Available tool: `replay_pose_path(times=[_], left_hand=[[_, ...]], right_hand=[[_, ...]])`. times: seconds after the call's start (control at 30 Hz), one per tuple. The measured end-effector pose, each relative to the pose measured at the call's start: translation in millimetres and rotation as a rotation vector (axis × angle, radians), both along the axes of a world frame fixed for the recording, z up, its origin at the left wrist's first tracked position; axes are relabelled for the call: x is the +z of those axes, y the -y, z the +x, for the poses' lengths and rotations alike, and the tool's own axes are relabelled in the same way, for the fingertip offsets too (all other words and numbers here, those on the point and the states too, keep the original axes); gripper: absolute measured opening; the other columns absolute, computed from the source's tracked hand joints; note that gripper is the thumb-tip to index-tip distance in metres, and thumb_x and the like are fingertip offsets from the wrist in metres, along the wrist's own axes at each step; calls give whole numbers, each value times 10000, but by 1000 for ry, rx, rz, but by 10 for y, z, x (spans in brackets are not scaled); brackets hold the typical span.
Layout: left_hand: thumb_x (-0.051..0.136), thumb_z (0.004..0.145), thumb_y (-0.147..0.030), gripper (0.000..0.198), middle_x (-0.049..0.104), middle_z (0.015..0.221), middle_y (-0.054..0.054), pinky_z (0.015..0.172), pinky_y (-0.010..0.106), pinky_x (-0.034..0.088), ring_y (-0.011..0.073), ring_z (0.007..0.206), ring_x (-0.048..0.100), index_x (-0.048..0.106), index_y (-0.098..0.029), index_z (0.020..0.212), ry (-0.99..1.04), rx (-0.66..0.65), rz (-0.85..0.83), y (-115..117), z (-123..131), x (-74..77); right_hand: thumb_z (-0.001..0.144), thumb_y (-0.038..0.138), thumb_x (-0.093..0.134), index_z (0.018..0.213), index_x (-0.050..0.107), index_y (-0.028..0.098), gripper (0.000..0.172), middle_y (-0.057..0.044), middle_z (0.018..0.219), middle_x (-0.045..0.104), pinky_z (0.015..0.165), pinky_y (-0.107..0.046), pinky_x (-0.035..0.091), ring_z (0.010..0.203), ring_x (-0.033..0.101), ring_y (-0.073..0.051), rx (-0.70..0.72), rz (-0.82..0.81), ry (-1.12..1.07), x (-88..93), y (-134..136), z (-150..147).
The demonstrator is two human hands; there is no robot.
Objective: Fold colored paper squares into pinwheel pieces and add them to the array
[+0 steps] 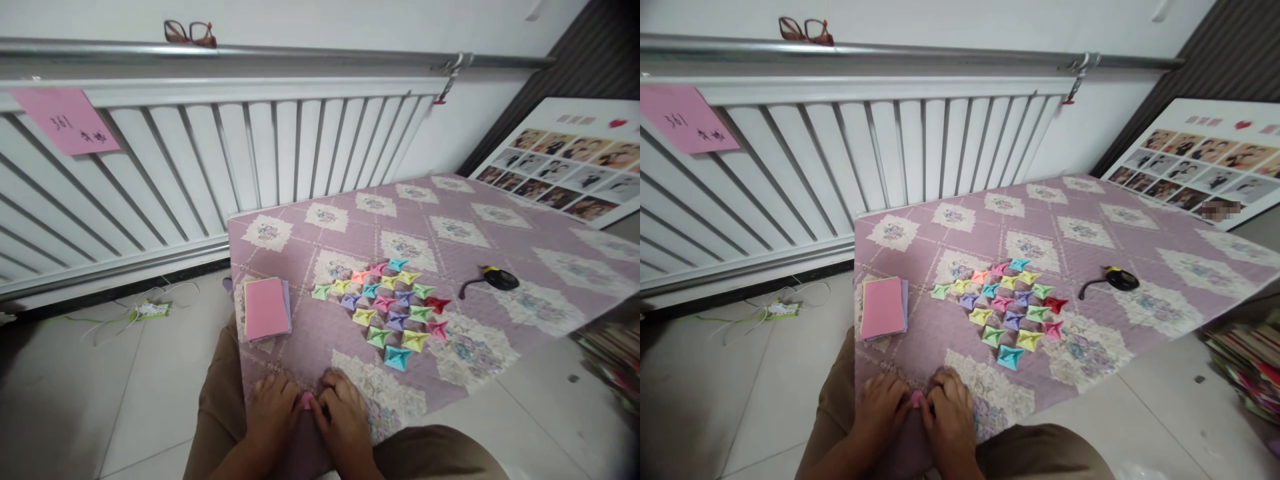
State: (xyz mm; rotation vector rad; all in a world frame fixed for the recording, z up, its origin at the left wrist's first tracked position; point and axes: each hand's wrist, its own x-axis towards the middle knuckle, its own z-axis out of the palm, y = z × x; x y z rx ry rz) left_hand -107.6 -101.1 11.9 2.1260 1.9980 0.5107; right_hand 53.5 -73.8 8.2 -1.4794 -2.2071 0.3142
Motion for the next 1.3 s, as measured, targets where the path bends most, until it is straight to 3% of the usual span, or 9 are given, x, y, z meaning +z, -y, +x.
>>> replay_pose_path(times=[0.2,0.4,0.53,0.6,0.7,0.77,0.93,1.13,1.3], left_hand=[[589,888,-218,65,625,863,4,821,345,323,195,855,535,628,-263,914,-85,-277,348,19,-8,-348],[511,930,-234,123,589,774,0,722,322,317,173,747,510,627,-237,889,-143,-438,497,-18,-57,-384],[485,934,-209,177,625,769,-3,710,323,316,172,712,516,645,-252,870,-155,-434,555,12,-91,-466],[505,918,-182,180,655,823,-14,721,326,320,168,724,534,655,-280,931,-151,-417,544,32,-133,-530],[565,869,-139,266,676,916,-27,710,318,323,162,778,563,646,-327,1040,-167,-418,431,45,-204,-593],[598,834,-119,319,679,934,-34,703,307,325,159,803,570,646,-343,1056,-163,-414,366,50,-241,-588],[575,821,-75,403,675,1027,-36,779,298,349,163,909,569,617,-345,1117,-113,-411,240,125,-263,-403],[527,834,-59,266,678,975,-18,818,319,359,171,896,560,664,-267,928,49,-259,261,228,-180,-270],[510,792,-13,295,672,942,-15,828,329,374,178,892,555,670,-249,865,129,-186,113,193,-125,-175]], right_hand=[[843,243,604,680,554,244,170,-31,981,648,845,-374,450,1047,576,-243,14,95,-24,17,-1,17],[804,191,631,752,576,254,99,-2,954,643,825,-316,465,983,598,-195,20,93,-95,127,57,38],[742,154,678,760,580,256,142,8,953,654,848,-329,457,984,606,-205,-49,77,-130,17,99,20],[711,154,696,853,608,271,204,-13,1044,667,897,-374,446,1082,581,-252,-135,112,-134,-65,109,2],[721,175,674,1215,544,294,525,-72,1287,597,963,-475,410,1258,471,-336,-247,159,-72,-124,121,-17],[738,193,655,1335,453,305,640,-84,1358,550,961,-505,406,1293,437,-359,-272,163,-22,-118,127,-17],[783,227,614,1407,365,303,676,-90,1340,566,956,-518,390,1266,471,-351,-222,160,22,-130,122,20],[836,329,587,1349,455,292,530,-93,1331,576,962,-531,364,1249,485,-338,-147,151,67,-207,82,56],[849,343,571,1323,489,272,486,-94,1332,578,973,-534,356,1261,473,-330,-132,137,85,-172,69,52]])
